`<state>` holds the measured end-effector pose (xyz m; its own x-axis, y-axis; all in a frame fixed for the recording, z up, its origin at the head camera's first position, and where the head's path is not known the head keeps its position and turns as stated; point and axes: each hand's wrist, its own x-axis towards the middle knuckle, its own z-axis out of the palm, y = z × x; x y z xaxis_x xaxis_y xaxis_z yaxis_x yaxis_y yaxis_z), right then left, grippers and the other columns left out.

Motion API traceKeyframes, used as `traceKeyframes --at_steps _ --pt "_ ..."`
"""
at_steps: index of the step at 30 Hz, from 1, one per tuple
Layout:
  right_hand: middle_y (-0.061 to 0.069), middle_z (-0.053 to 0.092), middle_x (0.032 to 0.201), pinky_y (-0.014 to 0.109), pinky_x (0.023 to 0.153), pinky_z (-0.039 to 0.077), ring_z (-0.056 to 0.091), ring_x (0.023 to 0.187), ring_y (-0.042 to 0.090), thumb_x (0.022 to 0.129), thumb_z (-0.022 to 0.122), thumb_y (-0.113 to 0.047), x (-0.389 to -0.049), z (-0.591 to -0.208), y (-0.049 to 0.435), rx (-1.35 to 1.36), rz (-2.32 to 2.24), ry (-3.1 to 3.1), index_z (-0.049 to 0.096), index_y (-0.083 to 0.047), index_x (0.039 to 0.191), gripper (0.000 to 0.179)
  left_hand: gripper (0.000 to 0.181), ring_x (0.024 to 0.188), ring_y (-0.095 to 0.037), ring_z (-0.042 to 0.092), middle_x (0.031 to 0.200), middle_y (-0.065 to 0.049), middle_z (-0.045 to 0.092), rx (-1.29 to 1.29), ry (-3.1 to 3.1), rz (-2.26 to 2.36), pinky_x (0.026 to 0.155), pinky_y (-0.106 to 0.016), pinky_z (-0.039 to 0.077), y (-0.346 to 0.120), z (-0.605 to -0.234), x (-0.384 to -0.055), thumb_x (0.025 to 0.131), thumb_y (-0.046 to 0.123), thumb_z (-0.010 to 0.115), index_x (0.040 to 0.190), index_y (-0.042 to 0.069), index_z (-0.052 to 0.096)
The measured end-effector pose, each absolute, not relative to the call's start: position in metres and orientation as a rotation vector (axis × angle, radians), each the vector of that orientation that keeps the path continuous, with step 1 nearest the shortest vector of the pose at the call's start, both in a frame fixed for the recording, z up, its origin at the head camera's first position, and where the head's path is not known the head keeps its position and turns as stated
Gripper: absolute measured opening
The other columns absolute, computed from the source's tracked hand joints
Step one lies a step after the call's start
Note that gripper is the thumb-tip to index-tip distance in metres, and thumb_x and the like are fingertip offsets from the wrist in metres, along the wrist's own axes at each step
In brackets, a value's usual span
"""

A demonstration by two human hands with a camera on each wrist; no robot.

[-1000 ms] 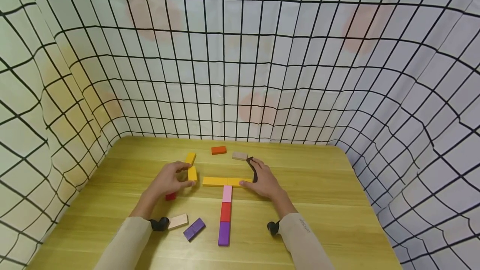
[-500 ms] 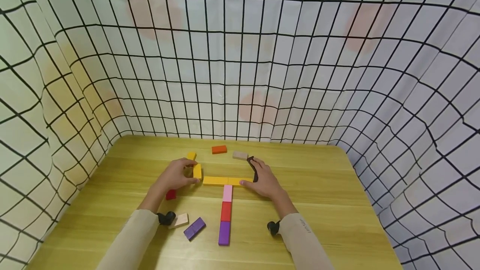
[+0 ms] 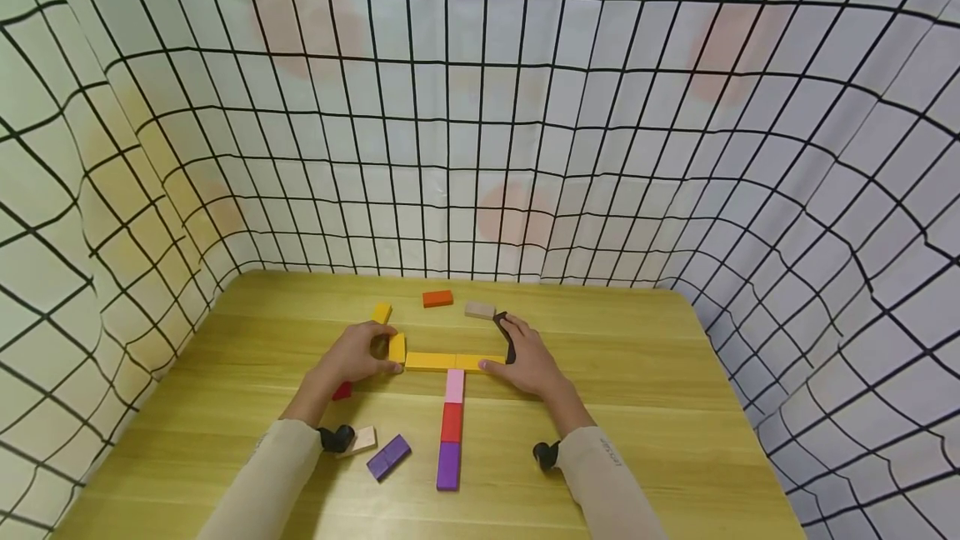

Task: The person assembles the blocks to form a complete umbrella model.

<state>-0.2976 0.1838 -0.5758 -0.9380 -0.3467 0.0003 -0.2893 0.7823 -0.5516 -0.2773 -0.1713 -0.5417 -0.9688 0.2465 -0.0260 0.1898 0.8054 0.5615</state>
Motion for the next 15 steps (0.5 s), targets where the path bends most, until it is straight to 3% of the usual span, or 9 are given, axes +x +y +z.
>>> traceKeyframes --at_steps 15 --pt "0.006 0.023 0.171 0.063 0.117 0.039 0.030 0.153 0.039 0.085 0.071 -0.069 -0.2954 -0.5729 0.1827 -0.502 -0.874 2.864 0.031 -0.016 0.163 0.103 0.071 0.136 -0.037 0.054 0.141 -0.014 0.063 0.365 2.880 0.881 0.116 -0.052 0.043 -0.1716 -0.5435 -0.2777 0.077 0.039 0.092 0.137 0.009 0.066"
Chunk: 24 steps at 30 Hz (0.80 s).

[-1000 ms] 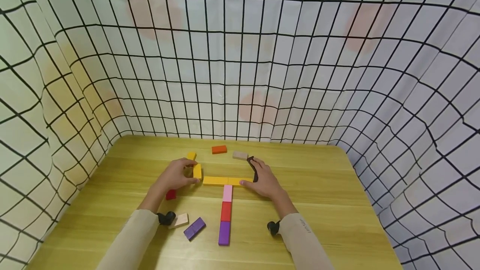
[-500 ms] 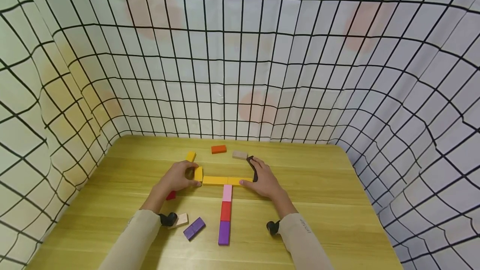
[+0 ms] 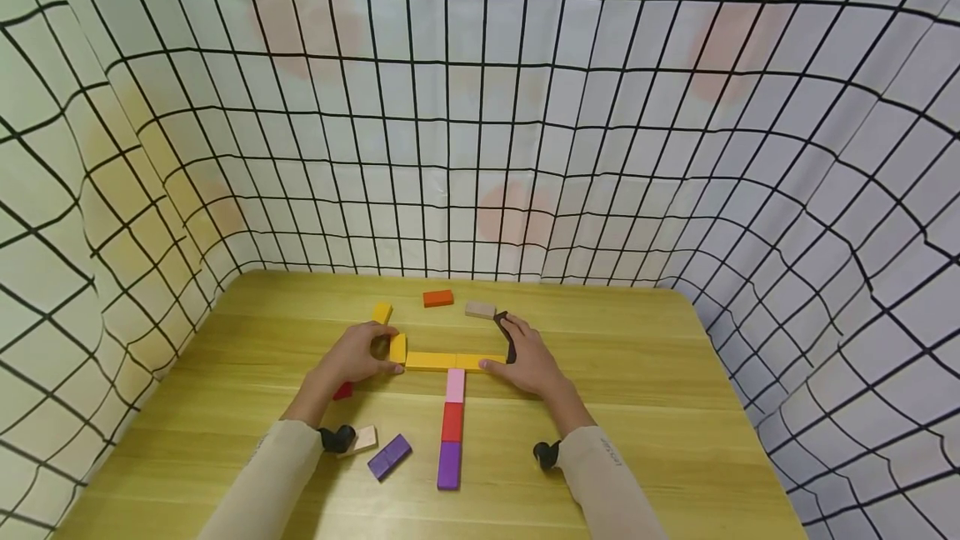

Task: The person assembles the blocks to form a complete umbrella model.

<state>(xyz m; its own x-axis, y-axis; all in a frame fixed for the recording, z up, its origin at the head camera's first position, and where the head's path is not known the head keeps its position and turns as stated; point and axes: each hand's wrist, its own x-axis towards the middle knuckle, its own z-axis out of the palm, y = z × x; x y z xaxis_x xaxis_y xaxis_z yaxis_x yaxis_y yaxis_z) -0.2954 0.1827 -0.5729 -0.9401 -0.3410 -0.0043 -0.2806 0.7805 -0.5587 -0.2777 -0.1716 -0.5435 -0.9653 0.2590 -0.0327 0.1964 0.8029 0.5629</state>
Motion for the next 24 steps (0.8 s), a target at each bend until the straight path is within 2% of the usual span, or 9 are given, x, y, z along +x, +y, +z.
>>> traceKeyframes --at_steps 15,24 --pt "0.005 0.024 0.171 0.061 0.118 0.038 0.031 0.153 0.038 0.085 0.072 -0.067 -0.2966 -0.5735 0.1828 -0.500 -0.871 2.861 0.031 -0.016 0.163 0.101 0.072 0.140 -0.041 0.050 0.147 -0.018 0.058 0.366 2.889 0.852 0.118 -0.055 0.040 -0.1714 -0.5404 -0.2732 0.079 0.040 0.090 0.140 0.011 0.064" --pt "0.007 0.025 0.171 0.062 0.118 0.038 0.031 0.152 0.039 0.086 0.071 -0.067 -0.2954 -0.5742 0.1833 -0.497 -0.865 2.865 0.031 -0.015 0.163 0.101 0.084 0.144 -0.044 0.044 0.154 -0.022 0.049 0.342 2.845 0.861 0.118 -0.060 0.038 -0.1700 -0.5363 -0.2699 0.076 0.042 0.092 0.147 0.013 0.058"
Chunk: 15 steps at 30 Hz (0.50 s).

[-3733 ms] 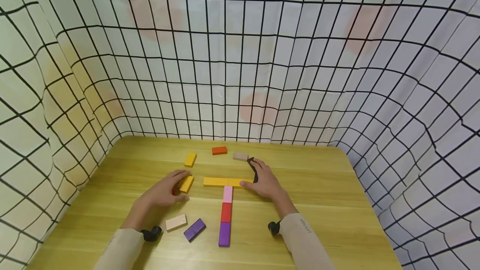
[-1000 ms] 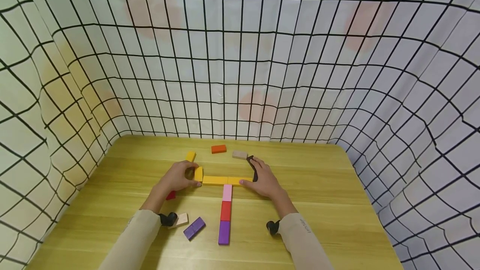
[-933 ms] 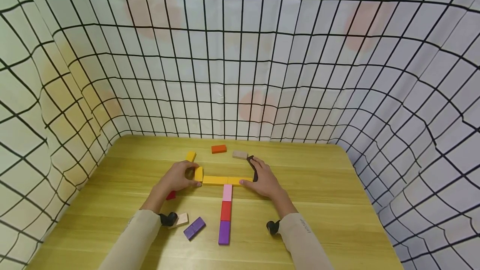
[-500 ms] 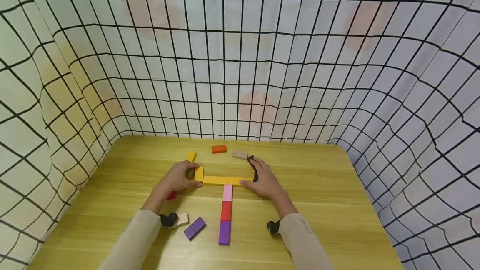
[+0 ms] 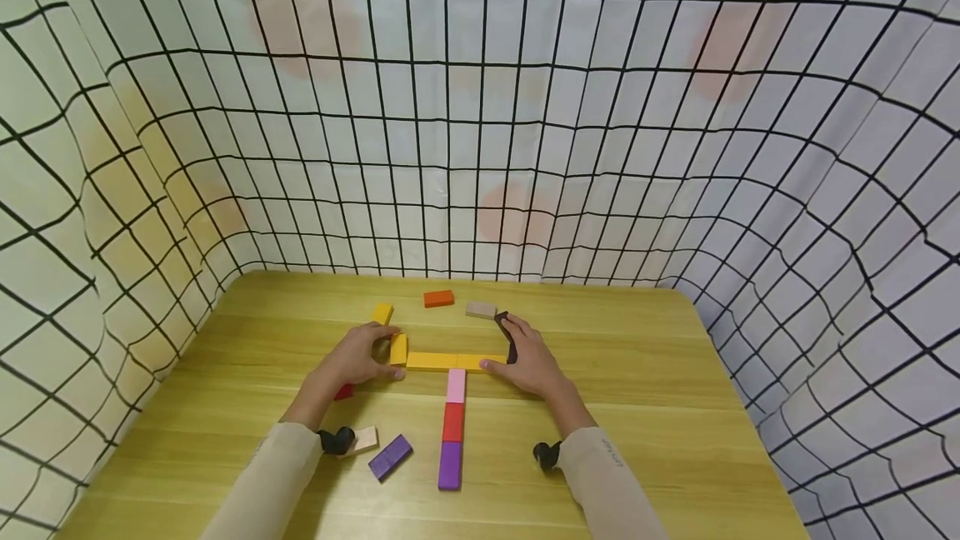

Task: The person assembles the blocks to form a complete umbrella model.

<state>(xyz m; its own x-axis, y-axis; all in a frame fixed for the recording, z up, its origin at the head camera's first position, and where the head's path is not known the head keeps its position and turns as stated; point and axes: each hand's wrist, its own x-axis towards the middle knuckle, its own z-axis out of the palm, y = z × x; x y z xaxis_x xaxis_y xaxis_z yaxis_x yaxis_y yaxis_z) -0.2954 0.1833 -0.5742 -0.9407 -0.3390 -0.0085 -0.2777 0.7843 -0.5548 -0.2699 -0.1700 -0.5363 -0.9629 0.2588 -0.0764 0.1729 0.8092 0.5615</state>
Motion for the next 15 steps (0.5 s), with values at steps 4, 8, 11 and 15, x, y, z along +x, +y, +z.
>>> traceKeyframes --at_steps 4,8,11,15 --pt "0.007 0.024 0.171 0.063 0.117 0.038 0.030 0.153 0.039 0.086 0.070 -0.068 -0.295 -0.575 0.183 -0.500 -0.870 2.868 0.031 -0.015 0.163 0.102 0.088 0.145 -0.044 0.043 0.156 -0.021 0.047 0.356 2.841 0.851 0.118 -0.061 0.038 -0.173 -0.535 -0.270 0.075 0.046 0.091 0.149 0.014 0.055" --pt "0.006 0.023 0.171 0.063 0.118 0.037 0.029 0.154 0.040 0.086 0.069 -0.069 -0.294 -0.576 0.183 -0.498 -0.874 2.860 0.031 -0.015 0.163 0.102 0.086 0.145 -0.043 0.043 0.156 -0.019 0.049 0.366 2.863 0.872 0.118 -0.061 0.038 -0.175 -0.531 -0.272 0.078 0.051 0.087 0.150 0.016 0.055" --pt "0.006 0.023 0.171 0.063 0.118 0.037 0.028 0.154 0.039 0.086 0.070 -0.068 -0.293 -0.575 0.183 -0.494 -0.879 2.856 0.031 -0.015 0.163 0.101 0.077 0.147 -0.042 0.043 0.156 -0.017 0.050 0.360 2.889 0.933 0.119 -0.062 0.037 -0.175 -0.528 -0.274 0.085 0.054 0.080 0.148 0.016 0.057" --pt "0.005 0.023 0.171 0.064 0.118 0.036 0.028 0.154 0.039 0.085 0.070 -0.068 -0.294 -0.573 0.183 -0.483 -0.883 2.858 0.031 -0.016 0.163 0.102 0.073 0.146 -0.042 0.043 0.155 -0.015 0.052 0.326 2.958 0.980 0.119 -0.062 0.036 -0.174 -0.524 -0.278 0.090 0.058 0.073 0.147 0.014 0.058"
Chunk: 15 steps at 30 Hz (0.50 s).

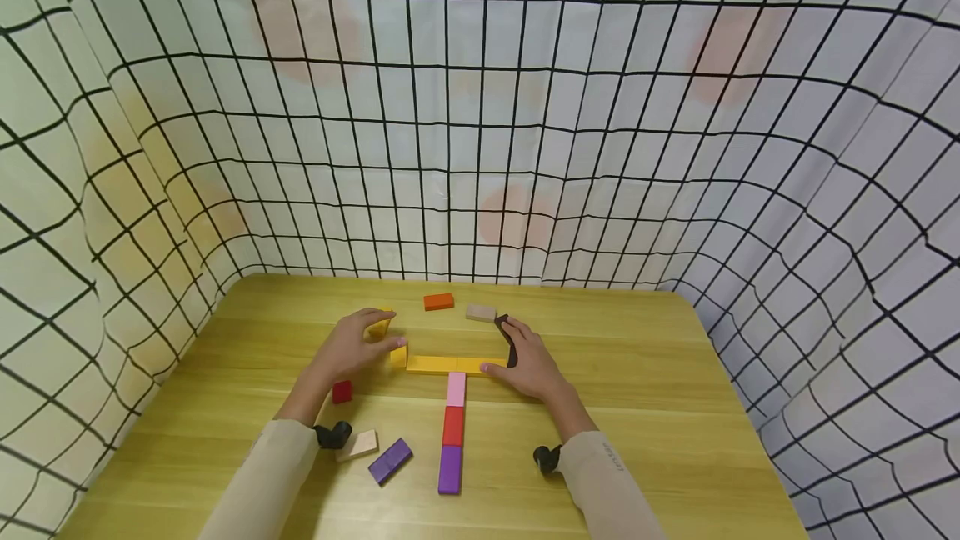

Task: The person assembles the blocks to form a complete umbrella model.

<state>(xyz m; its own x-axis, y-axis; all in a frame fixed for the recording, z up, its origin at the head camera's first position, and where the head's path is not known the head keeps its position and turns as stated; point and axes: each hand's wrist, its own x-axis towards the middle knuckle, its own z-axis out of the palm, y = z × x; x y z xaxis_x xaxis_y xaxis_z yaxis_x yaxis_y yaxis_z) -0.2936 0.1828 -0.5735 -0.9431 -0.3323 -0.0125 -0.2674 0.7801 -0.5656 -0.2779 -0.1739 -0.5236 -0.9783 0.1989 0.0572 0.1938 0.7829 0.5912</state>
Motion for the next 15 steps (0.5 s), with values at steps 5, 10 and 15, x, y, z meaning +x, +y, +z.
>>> traceKeyframes --at_steps 5,10,15 --pt "0.006 0.023 0.171 0.064 0.118 0.036 0.028 0.154 0.040 0.086 0.071 -0.066 -0.293 -0.572 0.183 -0.486 -0.886 2.858 0.031 -0.015 0.163 0.101 0.078 0.146 -0.043 0.043 0.156 -0.017 0.050 0.213 3.016 1.025 0.119 -0.061 0.036 -0.175 -0.525 -0.285 0.089 0.059 0.074 0.149 0.012 0.056" --pt "0.008 0.024 0.171 0.065 0.117 0.036 0.028 0.154 0.041 0.087 0.072 -0.064 -0.292 -0.572 0.184 -0.491 -0.889 2.865 0.031 -0.014 0.163 0.100 0.083 0.145 -0.048 0.041 0.157 -0.022 0.046 0.127 3.061 1.028 0.118 -0.064 0.036 -0.178 -0.531 -0.294 0.089 0.057 0.075 0.152 0.008 0.050" --pt "0.007 0.023 0.171 0.064 0.118 0.036 0.028 0.154 0.040 0.086 0.072 -0.066 -0.294 -0.574 0.182 -0.490 -0.880 2.865 0.031 -0.015 0.163 0.101 0.084 0.144 -0.049 0.041 0.157 -0.025 0.045 0.067 3.083 1.013 0.117 -0.064 0.037 -0.183 -0.535 -0.300 0.089 0.055 0.076 0.153 0.006 0.049"
